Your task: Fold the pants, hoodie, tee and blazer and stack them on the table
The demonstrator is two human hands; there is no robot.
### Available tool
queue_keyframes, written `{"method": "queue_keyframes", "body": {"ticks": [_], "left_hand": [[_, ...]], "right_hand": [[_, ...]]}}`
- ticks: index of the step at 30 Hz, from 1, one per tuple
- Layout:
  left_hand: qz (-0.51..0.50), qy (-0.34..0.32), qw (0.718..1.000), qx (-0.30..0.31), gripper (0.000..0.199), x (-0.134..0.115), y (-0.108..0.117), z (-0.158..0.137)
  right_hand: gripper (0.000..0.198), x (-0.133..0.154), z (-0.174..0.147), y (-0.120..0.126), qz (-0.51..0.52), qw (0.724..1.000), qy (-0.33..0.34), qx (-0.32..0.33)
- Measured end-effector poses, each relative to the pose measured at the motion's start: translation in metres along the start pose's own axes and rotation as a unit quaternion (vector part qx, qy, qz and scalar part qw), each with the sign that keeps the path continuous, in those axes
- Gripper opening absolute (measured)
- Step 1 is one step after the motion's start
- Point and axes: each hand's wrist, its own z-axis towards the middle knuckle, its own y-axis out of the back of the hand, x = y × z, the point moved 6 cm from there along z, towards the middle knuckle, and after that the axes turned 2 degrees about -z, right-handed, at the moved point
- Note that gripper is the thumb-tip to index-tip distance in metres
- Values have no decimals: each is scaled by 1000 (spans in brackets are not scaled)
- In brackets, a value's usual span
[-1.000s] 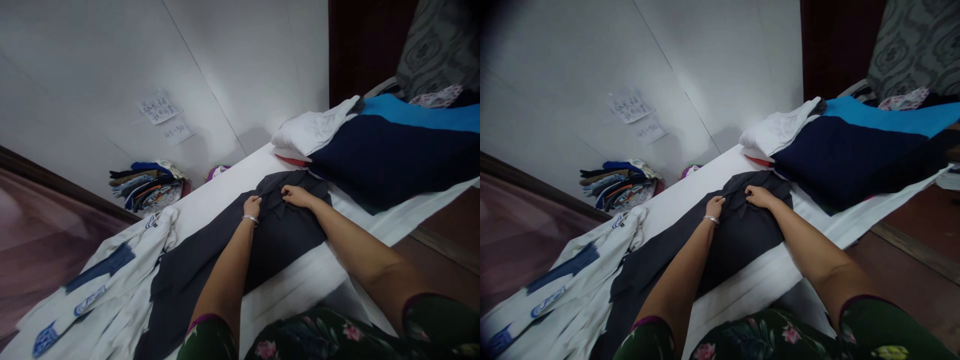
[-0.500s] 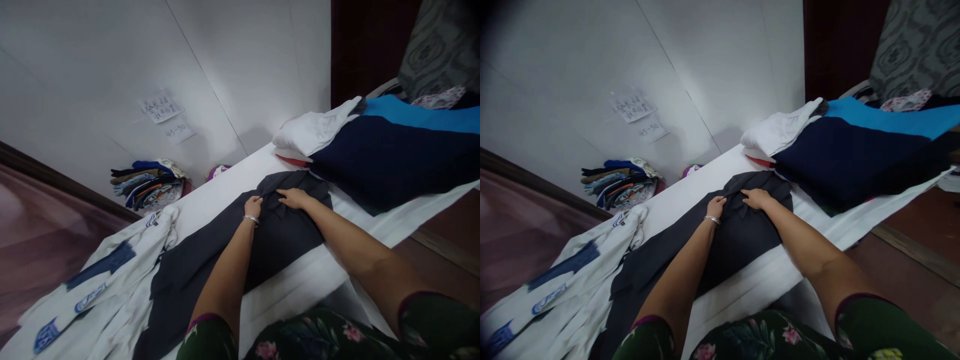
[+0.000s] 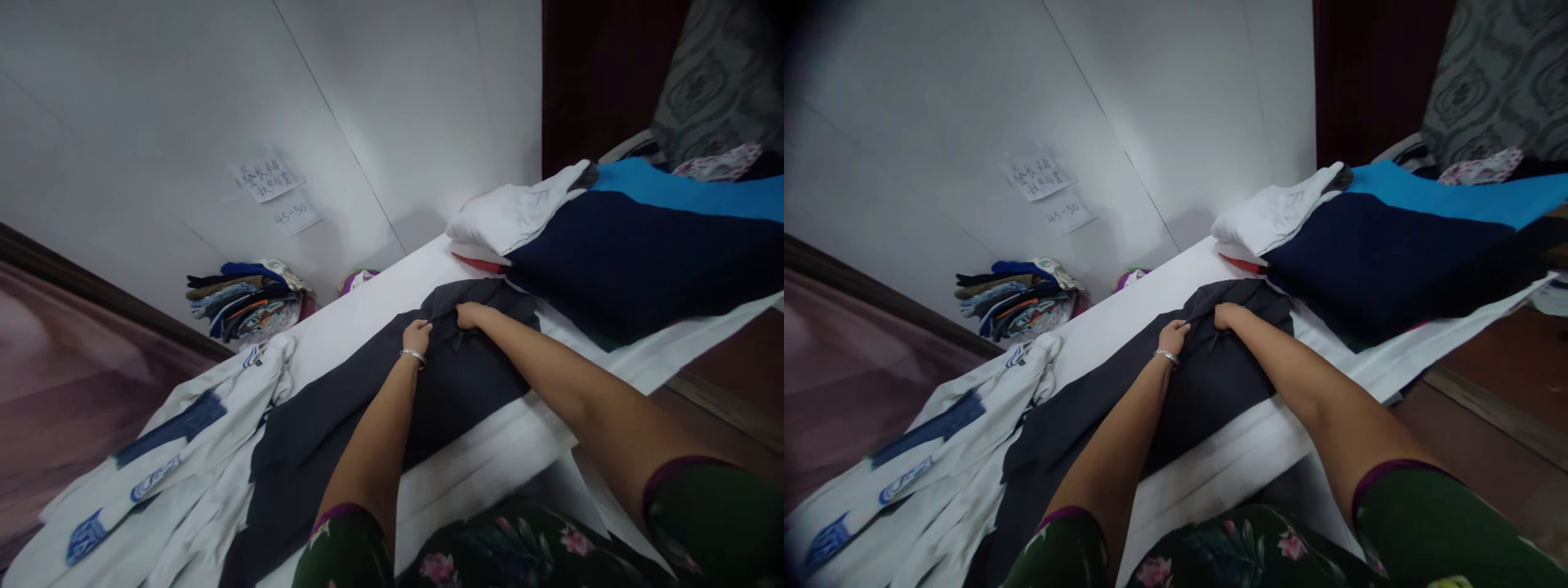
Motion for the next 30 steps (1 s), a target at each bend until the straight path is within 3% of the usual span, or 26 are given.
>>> {"method": "queue_keyframes", "body": {"ticks": [15,24,27,30], "left_hand": [[-32,-3,999,10,5,4,-4,3],[-23,-12,999,24,6,1,-7,-1],[-18,-32,999,37,13,-7,-8,-5],[-14,-88,994,57,33,-22,-6,-12]], "right_hand": [[33,-6,-66,4,11,993,62,-104],[25,26,-80,14,-102,986,58,-116],[30,33,-87,12,-122,981,71,-135],[32,32,-98,5,-138,971,98,-169]]}}
